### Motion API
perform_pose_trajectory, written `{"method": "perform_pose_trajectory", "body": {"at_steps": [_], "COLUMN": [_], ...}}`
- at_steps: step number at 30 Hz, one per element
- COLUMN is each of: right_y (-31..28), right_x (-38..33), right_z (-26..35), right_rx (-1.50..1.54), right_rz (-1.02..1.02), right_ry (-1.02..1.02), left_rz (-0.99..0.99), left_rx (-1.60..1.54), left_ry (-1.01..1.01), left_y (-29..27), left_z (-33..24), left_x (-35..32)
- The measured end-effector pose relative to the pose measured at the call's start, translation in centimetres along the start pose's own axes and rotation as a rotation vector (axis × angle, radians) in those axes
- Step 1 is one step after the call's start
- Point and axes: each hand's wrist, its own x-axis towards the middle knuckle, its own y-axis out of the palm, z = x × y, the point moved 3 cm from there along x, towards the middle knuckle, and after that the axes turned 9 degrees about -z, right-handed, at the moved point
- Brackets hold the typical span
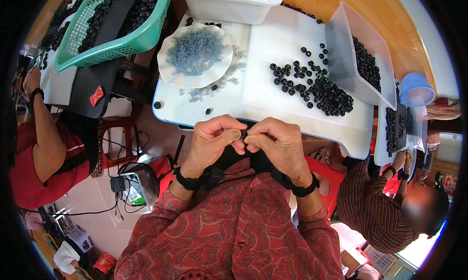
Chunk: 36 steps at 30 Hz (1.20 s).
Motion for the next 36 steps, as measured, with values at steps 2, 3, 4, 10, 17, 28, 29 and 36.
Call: {"method": "perform_pose_trajectory", "body": {"at_steps": [2, 3, 4, 10, 17, 28, 29, 36], "right_y": [0.0, 0.0, 0.0, 0.2, 1.0, 0.0, 0.2, 0.0], "right_x": [0.3, 0.4, 0.6, 1.4, 3.0, 4.4, 4.4, 4.9], "right_z": [-0.1, -0.2, -0.4, -2.6, -4.5, -6.3, -6.5, -6.9], "right_rx": [-0.007, -0.016, -0.015, 0.000, -0.180, -0.252, -0.186, -0.317], "right_rz": [0.012, 0.024, 0.023, 0.007, -0.169, -0.191, -0.214, -0.303], "right_ry": [0.001, 0.001, 0.001, 0.090, -0.197, -0.226, -0.181, -0.289], "left_rz": [0.015, 0.014, 0.020, -0.065, -0.193, -0.212, -0.212, -0.213], "left_rx": [0.025, 0.026, 0.044, 0.158, 0.259, 0.484, 0.495, 0.660], "left_ry": [0.017, 0.015, 0.021, -0.003, 0.099, 0.198, 0.240, 0.366], "left_y": [-0.1, -0.1, -0.2, -0.7, -0.3, 0.9, 0.9, 1.0], "left_z": [0.0, 0.0, 0.0, 0.4, 1.3, 1.5, 1.6, 1.7], "left_x": [0.1, 0.1, 0.2, 1.1, 3.6, 5.8, 5.9, 6.9]}}
